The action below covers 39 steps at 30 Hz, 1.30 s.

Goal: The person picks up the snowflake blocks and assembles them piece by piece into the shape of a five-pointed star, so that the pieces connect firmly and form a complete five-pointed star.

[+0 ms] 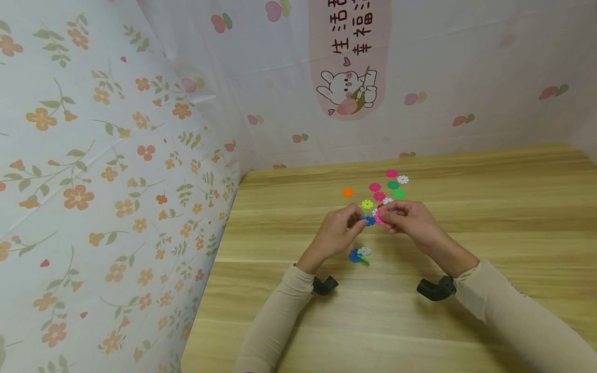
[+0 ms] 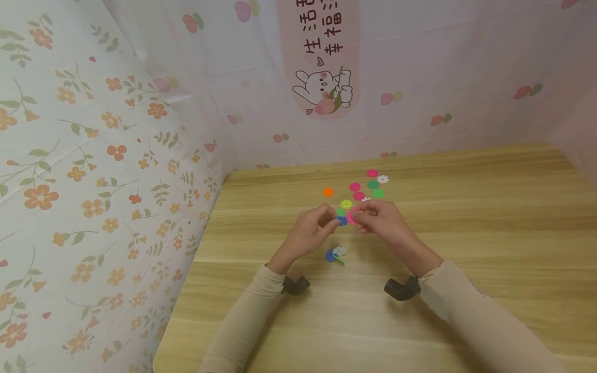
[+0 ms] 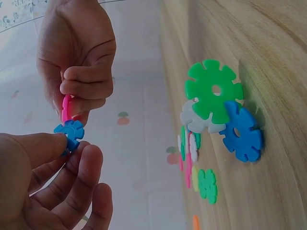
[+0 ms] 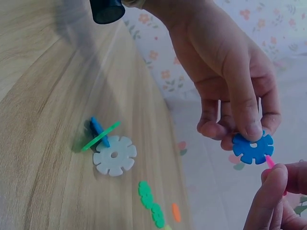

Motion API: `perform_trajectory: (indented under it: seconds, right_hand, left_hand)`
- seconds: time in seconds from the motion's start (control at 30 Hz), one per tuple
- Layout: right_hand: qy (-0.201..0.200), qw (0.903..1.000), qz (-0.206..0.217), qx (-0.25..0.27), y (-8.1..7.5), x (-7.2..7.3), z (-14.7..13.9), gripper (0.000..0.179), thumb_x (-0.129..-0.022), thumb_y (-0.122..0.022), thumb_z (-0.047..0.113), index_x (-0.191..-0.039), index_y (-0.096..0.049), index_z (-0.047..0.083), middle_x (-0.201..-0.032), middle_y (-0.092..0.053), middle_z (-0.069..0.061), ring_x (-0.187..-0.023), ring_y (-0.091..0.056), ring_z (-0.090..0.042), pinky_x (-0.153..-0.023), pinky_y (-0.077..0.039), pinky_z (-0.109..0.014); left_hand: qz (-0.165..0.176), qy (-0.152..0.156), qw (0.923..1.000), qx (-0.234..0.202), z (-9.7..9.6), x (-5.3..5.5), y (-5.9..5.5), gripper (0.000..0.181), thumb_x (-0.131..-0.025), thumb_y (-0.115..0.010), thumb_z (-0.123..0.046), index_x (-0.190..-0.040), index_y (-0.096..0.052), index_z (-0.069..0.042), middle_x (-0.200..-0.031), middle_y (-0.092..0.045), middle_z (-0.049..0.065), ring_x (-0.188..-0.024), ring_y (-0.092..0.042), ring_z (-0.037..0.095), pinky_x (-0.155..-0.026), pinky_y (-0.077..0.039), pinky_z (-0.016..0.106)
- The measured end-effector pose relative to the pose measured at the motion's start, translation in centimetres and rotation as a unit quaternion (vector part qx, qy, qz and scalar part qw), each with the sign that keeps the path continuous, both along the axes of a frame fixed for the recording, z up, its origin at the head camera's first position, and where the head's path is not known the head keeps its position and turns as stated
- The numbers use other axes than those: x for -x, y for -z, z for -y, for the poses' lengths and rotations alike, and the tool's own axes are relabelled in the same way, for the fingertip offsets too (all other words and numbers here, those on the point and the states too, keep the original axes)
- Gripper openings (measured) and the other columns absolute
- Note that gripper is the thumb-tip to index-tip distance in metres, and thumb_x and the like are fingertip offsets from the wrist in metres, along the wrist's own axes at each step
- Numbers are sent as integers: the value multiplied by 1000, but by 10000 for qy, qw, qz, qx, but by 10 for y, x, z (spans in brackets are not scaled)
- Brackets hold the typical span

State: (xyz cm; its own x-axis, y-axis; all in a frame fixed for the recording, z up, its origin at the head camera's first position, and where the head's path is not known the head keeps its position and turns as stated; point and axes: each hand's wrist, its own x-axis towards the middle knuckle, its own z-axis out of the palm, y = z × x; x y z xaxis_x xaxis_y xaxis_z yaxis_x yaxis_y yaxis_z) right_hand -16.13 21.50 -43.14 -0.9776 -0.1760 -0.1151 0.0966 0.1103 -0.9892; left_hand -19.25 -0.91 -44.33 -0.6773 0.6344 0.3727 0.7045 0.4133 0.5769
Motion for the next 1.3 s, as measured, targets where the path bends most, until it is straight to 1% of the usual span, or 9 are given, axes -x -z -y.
perform_trajectory:
  seconds: [0.13,0.27,0.33,0.5,0.63,0.77,1.0,1.13,1.3]
  right_hand:
    - [-15,10000,31,-3,-1,0,1,37,-99,-66,19,-115,-58,-13,-87,-68,-7,-73,-65,-13,-74,-58,-31]
    - [-14,10000,80,40,-1,1,1,37,-99,-66,19,-115,-58,-13,-86,-69,-5,-71,-64,-10,-72,-58,-28]
    - [-7,9999,96,57,0,1,2,37,-99,-66,19,-115,-58,-13,-84,-69,-4,-71,-64,-11,-70,-58,-27]
    - [-5,9999,82,79,0,2,2,34,-98,-67,18,-112,-59,-12,-86,-69,-8,-72,-65,-14,-70,-58,-27]
    - [23,9999,88,125,0,2,2,32,-98,-67,16,-111,-60,-12,-85,-69,-6,-70,-64,-12,-69,-58,-27]
    - [59,9998,104,161,-1,1,3,30,-98,-67,15,-110,-60,-12,-82,-69,-1,-68,-63,-9,-69,-58,-27]
    - [123,9991,124,378,0,0,2,29,-98,-66,13,-110,-59,-12,-83,-67,-1,-68,-62,-9,-67,-56,-24]
    - [168,9979,230,575,3,0,3,26,-97,-67,13,-108,-61,-10,-84,-66,-1,-68,-61,-8,-68,-56,-24]
    - [190,9968,349,696,5,0,4,20,-97,-67,13,-104,-63,-6,-81,-65,-1,-66,-60,-8,-67,-56,-23]
  left_hand:
    - [-4,2,10000,-20,0,0,-1,8,-100,-63,-13,-100,-59,-7,-88,-68,1,-75,-61,7,-71,-49,15]
    - [-3,38,10000,-9,-1,-1,-1,7,-99,-64,-13,-99,-60,-8,-88,-69,1,-75,-62,6,-71,-48,14]
    - [-30,63,10000,-12,-1,-1,-2,8,-99,-65,-14,-98,-60,-8,-88,-70,1,-75,-63,6,-72,-49,13]
    - [-110,51,9999,-32,-1,-1,-3,8,-98,-65,-14,-97,-61,-8,-87,-70,1,-76,-63,7,-72,-49,13]
    - [-207,5,9998,-29,-2,-3,-3,8,-98,-66,-14,-97,-62,-7,-86,-70,2,-76,-65,8,-73,-50,14]
    - [-409,8,9991,-51,-4,-4,-3,8,-97,-67,-13,-95,-63,-6,-84,-70,2,-76,-66,10,-73,-51,14]
    - [-765,-24,9970,-148,-8,-5,-2,8,-96,-69,-10,-94,-63,-5,-82,-69,3,-73,-64,11,-71,-51,16]
    - [-954,-83,9953,-163,-10,-5,-1,8,-94,-70,-9,-93,-64,-5,-82,-69,3,-73,-63,11,-70,-51,17]
    - [-1109,-7,9937,-187,-12,-6,0,9,-94,-71,-8,-91,-63,-6,-82,-68,2,-72,-63,10,-70,-50,15]
